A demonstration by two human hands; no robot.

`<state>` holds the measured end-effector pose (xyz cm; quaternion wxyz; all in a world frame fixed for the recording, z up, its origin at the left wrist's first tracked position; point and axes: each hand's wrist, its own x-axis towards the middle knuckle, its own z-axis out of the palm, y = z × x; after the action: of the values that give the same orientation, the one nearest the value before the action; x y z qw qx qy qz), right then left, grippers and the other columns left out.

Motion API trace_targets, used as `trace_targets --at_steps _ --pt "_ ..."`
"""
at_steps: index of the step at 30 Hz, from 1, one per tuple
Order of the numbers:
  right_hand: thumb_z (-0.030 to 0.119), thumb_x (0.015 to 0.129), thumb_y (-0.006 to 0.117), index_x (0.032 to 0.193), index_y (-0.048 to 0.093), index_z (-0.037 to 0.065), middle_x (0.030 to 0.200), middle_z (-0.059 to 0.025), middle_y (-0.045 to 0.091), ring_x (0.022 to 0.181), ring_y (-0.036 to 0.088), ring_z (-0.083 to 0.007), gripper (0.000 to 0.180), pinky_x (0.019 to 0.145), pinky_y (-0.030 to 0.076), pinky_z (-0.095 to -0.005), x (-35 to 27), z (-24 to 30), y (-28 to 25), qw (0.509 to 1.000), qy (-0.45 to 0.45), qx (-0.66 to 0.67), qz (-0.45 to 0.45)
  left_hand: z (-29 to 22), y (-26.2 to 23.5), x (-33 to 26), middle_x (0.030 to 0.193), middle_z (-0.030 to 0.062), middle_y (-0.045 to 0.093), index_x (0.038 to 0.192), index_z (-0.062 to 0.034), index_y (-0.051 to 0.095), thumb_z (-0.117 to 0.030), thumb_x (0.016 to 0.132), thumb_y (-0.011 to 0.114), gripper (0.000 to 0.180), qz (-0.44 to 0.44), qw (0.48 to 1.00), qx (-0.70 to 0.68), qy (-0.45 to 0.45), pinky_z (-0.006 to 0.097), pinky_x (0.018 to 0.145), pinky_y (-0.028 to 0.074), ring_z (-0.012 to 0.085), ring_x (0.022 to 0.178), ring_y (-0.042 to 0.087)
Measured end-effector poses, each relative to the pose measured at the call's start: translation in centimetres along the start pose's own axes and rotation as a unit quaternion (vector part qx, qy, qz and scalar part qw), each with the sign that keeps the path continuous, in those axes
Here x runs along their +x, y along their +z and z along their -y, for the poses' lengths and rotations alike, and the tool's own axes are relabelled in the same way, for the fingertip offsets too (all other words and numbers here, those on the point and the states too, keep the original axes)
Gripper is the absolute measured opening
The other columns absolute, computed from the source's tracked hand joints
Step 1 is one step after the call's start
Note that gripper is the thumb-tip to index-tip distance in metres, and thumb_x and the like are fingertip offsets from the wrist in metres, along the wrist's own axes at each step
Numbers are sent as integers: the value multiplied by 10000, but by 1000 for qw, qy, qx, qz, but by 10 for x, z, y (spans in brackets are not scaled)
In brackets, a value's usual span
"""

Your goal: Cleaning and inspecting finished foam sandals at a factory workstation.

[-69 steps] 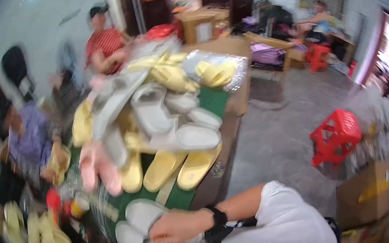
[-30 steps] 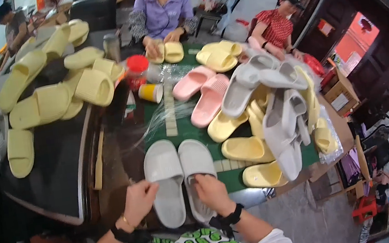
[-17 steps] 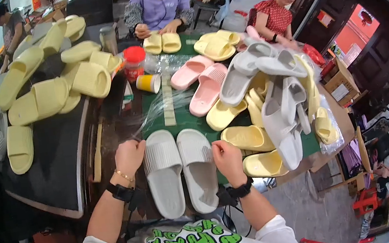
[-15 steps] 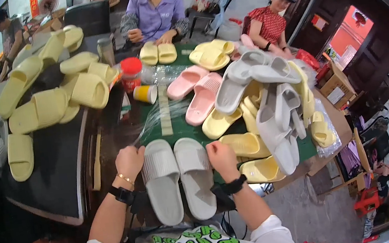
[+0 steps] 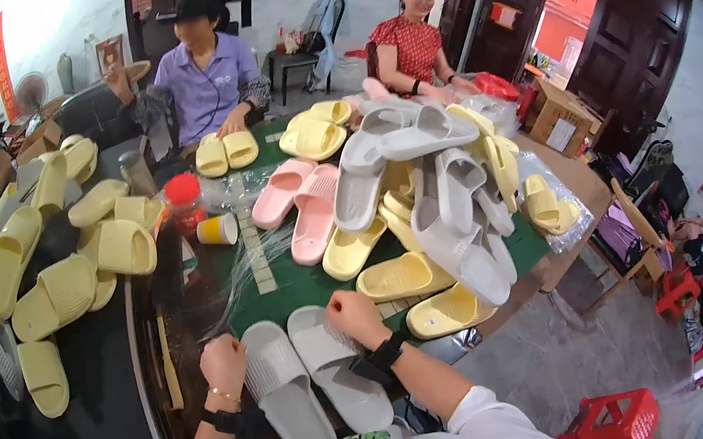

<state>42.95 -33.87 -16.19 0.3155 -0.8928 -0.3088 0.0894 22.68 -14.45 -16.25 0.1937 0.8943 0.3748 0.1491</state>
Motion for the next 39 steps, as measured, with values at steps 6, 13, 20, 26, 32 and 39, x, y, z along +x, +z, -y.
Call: trace_targets --at_steps 6,13,20,26,32,39 --pt "149 829 628 882 631 18 753 -138 660 690 654 -273 142 641 508 -357 -4 30 -11 969 -77 234 -22 -38 0 -4 789 162 620 788 -46 638 -156 805 603 116 -44 992 -87 80 455 689 497 365 784 614" --pt "145 830 636 901 647 12 716 -126 659 633 645 -230 151 596 496 -331 -6 39 7 972 -88 216 25 -39 0 2 837 172 644 848 -13 643 -150 834 632 138 -3 980 -192 50 411 671 505 358 749 628" --pt "140 839 650 905 646 -14 684 -69 638 603 564 -101 167 571 461 -268 -2 34 8 971 -85 224 11 -39 19 28 728 72 626 1040 3 582 -73 892 581 166 -25 861 -499 -91 262 542 491 105 606 594" --pt "181 842 633 920 652 26 763 -140 665 672 648 -256 174 631 508 -360 -11 32 12 966 -104 235 12 -13 24 27 667 38 586 979 6 599 -146 932 574 161 87 838 -505 -187 239 457 434 92 523 530" --pt "168 844 634 903 639 8 745 -124 656 668 640 -213 170 634 502 -326 -14 27 16 953 -58 296 19 -25 15 20 734 28 590 966 -29 607 -110 932 575 94 22 736 -654 -172 227 519 428 91 576 511" --pt "91 878 619 967 640 -10 773 -35 642 691 563 -83 136 640 474 -253 -6 22 13 919 -67 389 -3 -75 7 13 790 13 623 975 13 635 -112 913 612 142 72 838 -540 -4 218 604 443 56 684 544"
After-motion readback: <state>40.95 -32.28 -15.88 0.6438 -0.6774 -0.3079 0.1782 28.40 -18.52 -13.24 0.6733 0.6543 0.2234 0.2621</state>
